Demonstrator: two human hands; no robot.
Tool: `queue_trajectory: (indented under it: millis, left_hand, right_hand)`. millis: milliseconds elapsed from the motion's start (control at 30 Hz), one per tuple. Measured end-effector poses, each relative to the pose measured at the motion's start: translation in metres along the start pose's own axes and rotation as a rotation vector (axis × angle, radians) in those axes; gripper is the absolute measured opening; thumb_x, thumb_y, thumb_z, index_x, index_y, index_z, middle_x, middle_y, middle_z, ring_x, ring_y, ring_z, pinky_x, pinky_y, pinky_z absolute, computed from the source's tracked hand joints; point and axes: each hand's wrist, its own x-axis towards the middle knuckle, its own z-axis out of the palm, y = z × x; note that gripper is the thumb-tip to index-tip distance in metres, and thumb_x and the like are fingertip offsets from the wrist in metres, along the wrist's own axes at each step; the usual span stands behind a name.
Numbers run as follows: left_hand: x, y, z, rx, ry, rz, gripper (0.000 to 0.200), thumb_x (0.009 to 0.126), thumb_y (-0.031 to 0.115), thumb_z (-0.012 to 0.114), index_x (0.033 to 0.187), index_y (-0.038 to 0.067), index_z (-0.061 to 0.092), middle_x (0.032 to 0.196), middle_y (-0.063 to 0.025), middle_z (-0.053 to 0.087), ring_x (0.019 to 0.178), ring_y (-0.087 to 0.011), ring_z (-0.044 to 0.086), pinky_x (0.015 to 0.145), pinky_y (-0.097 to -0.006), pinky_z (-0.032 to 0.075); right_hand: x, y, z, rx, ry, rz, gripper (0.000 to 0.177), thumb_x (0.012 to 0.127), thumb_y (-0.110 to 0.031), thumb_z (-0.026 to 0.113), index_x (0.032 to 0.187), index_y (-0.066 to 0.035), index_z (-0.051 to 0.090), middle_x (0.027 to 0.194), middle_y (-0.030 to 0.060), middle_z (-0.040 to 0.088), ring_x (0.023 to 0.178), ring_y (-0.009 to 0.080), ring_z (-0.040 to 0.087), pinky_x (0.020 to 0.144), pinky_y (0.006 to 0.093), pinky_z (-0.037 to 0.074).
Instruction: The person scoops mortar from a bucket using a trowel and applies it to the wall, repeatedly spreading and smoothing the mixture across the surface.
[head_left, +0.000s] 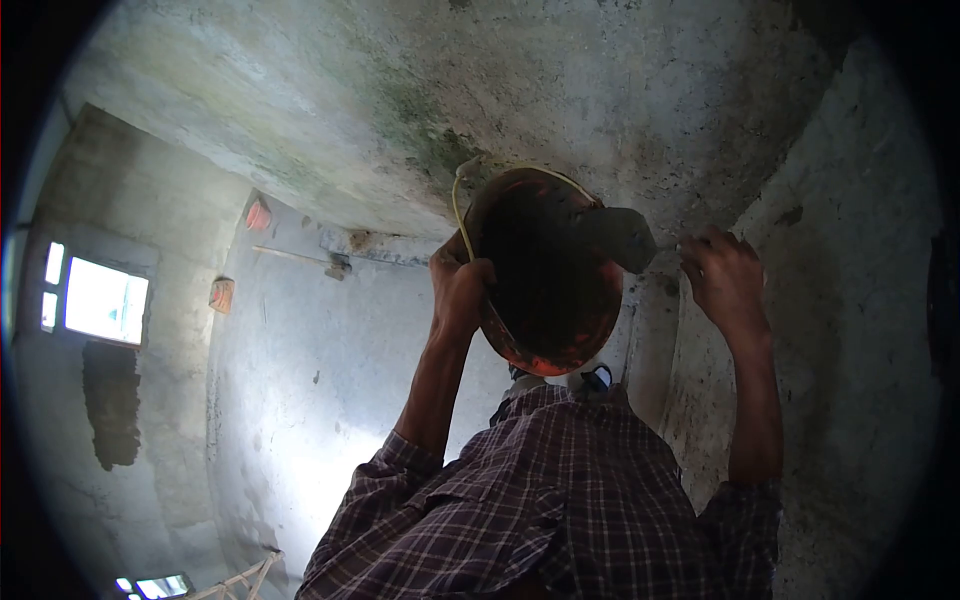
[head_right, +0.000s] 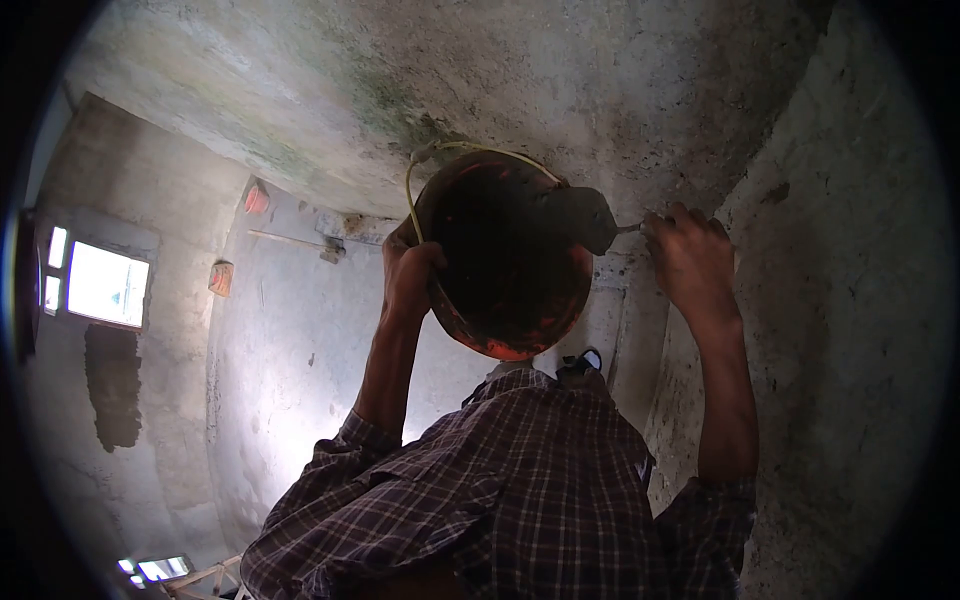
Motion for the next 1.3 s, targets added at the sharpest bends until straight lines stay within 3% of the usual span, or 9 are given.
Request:
queue_trajectory:
  millis: [67,433,633,833,900,1000,1067,1300]
  left_hand:
    - [-0.002,0.002,0.006,0.003,0.005,0.027,0.042,0.061,-0.006,0.050,0.102,-0.010,0.060,0.072,-0.0032,0.056,0.057,-0.0089,0.050,0.050,-0.0222,0.041]
    - [-0.004,-0.008,-0.002,0.014,-0.123,-0.042,0.050,0.060,-0.010,0.048,0.109,-0.008,0.058,0.080,-0.0059,0.061,0.060,-0.0095,0.054,0.051,-0.0213,0.044]
    - [-0.006,-0.013,-0.001,0.063,-0.153,-0.096,0.053,0.059,-0.010,0.047,0.110,-0.009,0.058,0.082,-0.0081,0.062,0.060,-0.0107,0.055,0.052,-0.0219,0.045]
    - [-0.010,-0.018,-0.002,0.004,-0.123,-0.067,0.053,0.058,-0.010,0.047,0.110,-0.009,0.058,0.081,-0.0080,0.062,0.059,-0.0106,0.055,0.051,-0.0217,0.045]
    - [-0.012,-0.014,-0.001,0.004,-0.132,-0.071,0.052,0.058,-0.010,0.047,0.109,-0.009,0.058,0.081,-0.0077,0.062,0.059,-0.0105,0.055,0.051,-0.0219,0.045]
    - [-0.013,-0.003,0.004,0.037,-0.132,-0.042,0.051,0.059,-0.009,0.047,0.108,-0.009,0.059,0.079,-0.0066,0.061,0.058,-0.0103,0.054,0.050,-0.0219,0.045]
    - [-0.017,-0.002,0.007,0.019,-0.116,-0.040,0.047,0.059,-0.005,0.050,0.104,-0.009,0.060,0.073,-0.0020,0.056,0.056,-0.0079,0.048,0.049,-0.0218,0.040]
    - [-0.014,0.000,0.001,-0.001,-0.147,-0.057,0.046,0.058,-0.007,0.050,0.103,-0.010,0.059,0.071,-0.0031,0.056,0.054,-0.0093,0.050,0.048,-0.0221,0.040]
  right_hand:
    - [0.007,0.007,-0.004,0.034,0.013,0.010,0.026,0.073,-0.009,0.071,0.099,-0.008,0.069,0.091,0.0117,0.061,0.084,0.0278,0.063,0.073,0.0386,0.051]
    - [0.041,0.020,-0.028,0.036,-0.008,-0.023,0.028,0.071,-0.011,0.073,0.098,-0.007,0.070,0.091,0.0118,0.062,0.084,0.0286,0.063,0.076,0.0394,0.050]
    - [0.050,0.003,-0.039,-0.055,0.040,-0.211,0.029,0.071,-0.012,0.073,0.099,-0.008,0.069,0.098,0.0104,0.061,0.092,0.0272,0.061,0.081,0.0392,0.050]
    - [0.023,-0.013,-0.020,0.041,-0.105,-0.189,0.024,0.072,-0.010,0.070,0.096,-0.008,0.068,0.097,0.0097,0.062,0.092,0.0258,0.062,0.081,0.0395,0.049]
    - [0.013,-0.012,-0.008,-0.043,-0.181,-0.208,0.020,0.074,-0.013,0.067,0.093,-0.007,0.067,0.088,0.0105,0.063,0.084,0.0283,0.062,0.076,0.0418,0.049]
    - [0.008,-0.020,0.020,-0.203,-0.215,-0.124,0.017,0.074,-0.012,0.065,0.091,-0.007,0.066,0.082,0.0130,0.063,0.084,0.0294,0.062,0.075,0.0435,0.048]
    - [0.005,-0.023,0.030,-0.216,-0.216,-0.132,0.017,0.074,-0.011,0.065,0.091,-0.007,0.065,0.081,0.0141,0.063,0.083,0.0297,0.062,0.075,0.0431,0.047]
    - [0.020,-0.010,0.046,-0.093,-0.172,-0.086,0.018,0.074,-0.018,0.068,0.087,-0.006,0.064,0.079,0.0135,0.063,0.080,0.0302,0.063,0.072,0.0421,0.048]
